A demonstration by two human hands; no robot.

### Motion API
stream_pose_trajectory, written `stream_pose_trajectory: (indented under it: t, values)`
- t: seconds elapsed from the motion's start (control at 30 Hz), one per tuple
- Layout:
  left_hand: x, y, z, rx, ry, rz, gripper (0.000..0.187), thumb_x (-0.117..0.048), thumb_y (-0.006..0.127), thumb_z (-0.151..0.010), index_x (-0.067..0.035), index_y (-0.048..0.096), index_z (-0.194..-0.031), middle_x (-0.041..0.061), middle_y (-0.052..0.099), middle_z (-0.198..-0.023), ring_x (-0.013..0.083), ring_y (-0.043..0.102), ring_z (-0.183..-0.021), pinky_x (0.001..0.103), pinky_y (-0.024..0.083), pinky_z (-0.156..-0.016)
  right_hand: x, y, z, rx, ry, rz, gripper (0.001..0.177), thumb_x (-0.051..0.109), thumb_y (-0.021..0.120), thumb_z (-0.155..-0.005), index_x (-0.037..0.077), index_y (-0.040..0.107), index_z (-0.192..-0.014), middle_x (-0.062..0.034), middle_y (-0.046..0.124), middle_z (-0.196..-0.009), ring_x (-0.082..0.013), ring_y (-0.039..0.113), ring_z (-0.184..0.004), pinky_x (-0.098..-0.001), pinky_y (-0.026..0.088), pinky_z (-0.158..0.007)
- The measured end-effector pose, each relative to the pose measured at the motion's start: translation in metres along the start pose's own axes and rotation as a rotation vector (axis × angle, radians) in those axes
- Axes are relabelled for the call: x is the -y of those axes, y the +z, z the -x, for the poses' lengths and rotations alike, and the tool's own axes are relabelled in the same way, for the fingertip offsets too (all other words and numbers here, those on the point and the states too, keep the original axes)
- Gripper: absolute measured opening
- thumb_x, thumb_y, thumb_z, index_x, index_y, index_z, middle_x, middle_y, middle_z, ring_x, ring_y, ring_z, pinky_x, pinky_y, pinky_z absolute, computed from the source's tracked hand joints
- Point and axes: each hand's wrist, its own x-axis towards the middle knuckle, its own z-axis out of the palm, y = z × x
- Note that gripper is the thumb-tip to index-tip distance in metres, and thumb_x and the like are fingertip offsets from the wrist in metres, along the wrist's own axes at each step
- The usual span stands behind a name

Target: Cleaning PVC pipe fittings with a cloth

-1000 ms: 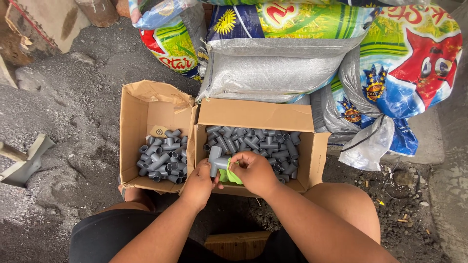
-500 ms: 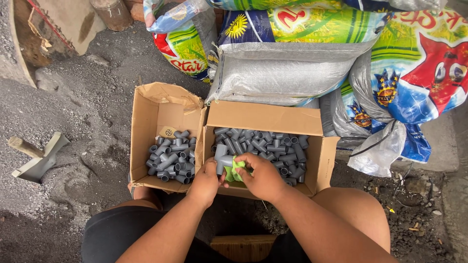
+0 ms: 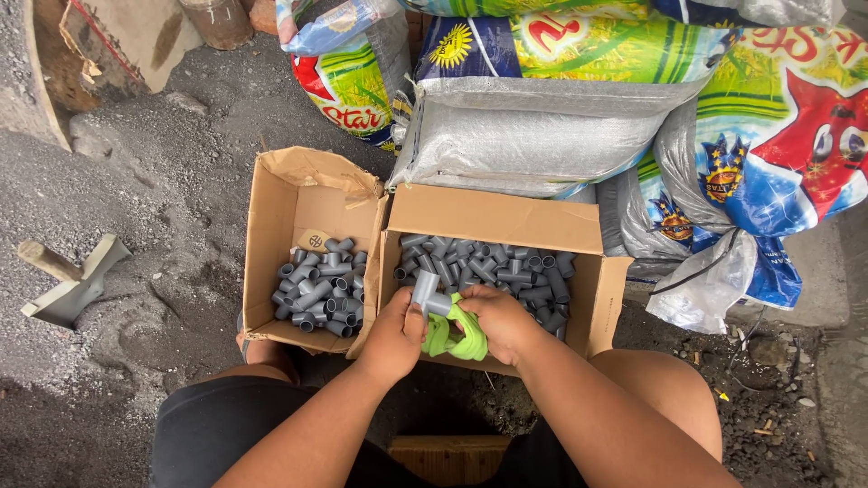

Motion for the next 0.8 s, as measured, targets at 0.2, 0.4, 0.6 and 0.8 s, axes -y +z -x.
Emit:
stream_pose_trajectory:
  t: [0.2,0.4,0.6,0.8]
  values:
    - [-0.028,-0.006,0.008,0.046,-0.133,0.156,0.049,-0.028,0.024,-0.111,-0.002,0.065,-0.11,0.014,0.069,-0.075,0.0217,0.072,-0.068,0.032,0.059,-0.066,0.037,0.012,0.048,0.026,-0.29,0.535,0.027,0.01,0.069,-0.093,0.004,0.066,-0.119,-0.01,0.075,-0.087,-0.0142,0.069,-0.072,-0.0252,0.056,-0.064]
    - [-0.021,-0.004,0.011,0.009,-0.375,0.476,0.044,-0.036,0.038,-0.111,-0.002,0.064,-0.107,0.011,0.057,-0.07,0.0144,0.05,-0.048,0.032,0.06,-0.049,0.033,0.01,0.056,0.057,-0.906,1.08,0.018,0.004,0.063,-0.096,0.011,0.063,-0.113,-0.0128,0.072,-0.099,-0.0361,0.074,-0.09,-0.0453,0.065,-0.07]
    - [-0.035,-0.009,0.024,0.008,-0.296,0.489,0.042,-0.028,0.039,-0.11,0.001,0.059,-0.132,0.012,0.06,-0.076,0.0128,0.055,-0.052,0.031,0.066,-0.058,0.044,0.014,0.067,0.116,-0.437,0.645,0.022,0.006,0.065,-0.093,0.011,0.064,-0.115,-0.0079,0.077,-0.094,-0.0164,0.068,-0.08,-0.0342,0.056,-0.076]
    - [-0.026,-0.018,0.029,-0.192,-0.248,0.464,0.043,-0.028,0.046,-0.109,-0.006,0.056,-0.145,0.022,0.072,-0.094,0.0153,0.062,-0.058,0.032,0.067,-0.064,0.016,0.006,0.026,0.011,-0.247,-0.078,0.025,-0.002,0.063,-0.084,0.003,0.062,-0.108,-0.0062,0.063,-0.088,-0.017,0.067,-0.07,-0.0289,0.056,-0.061]
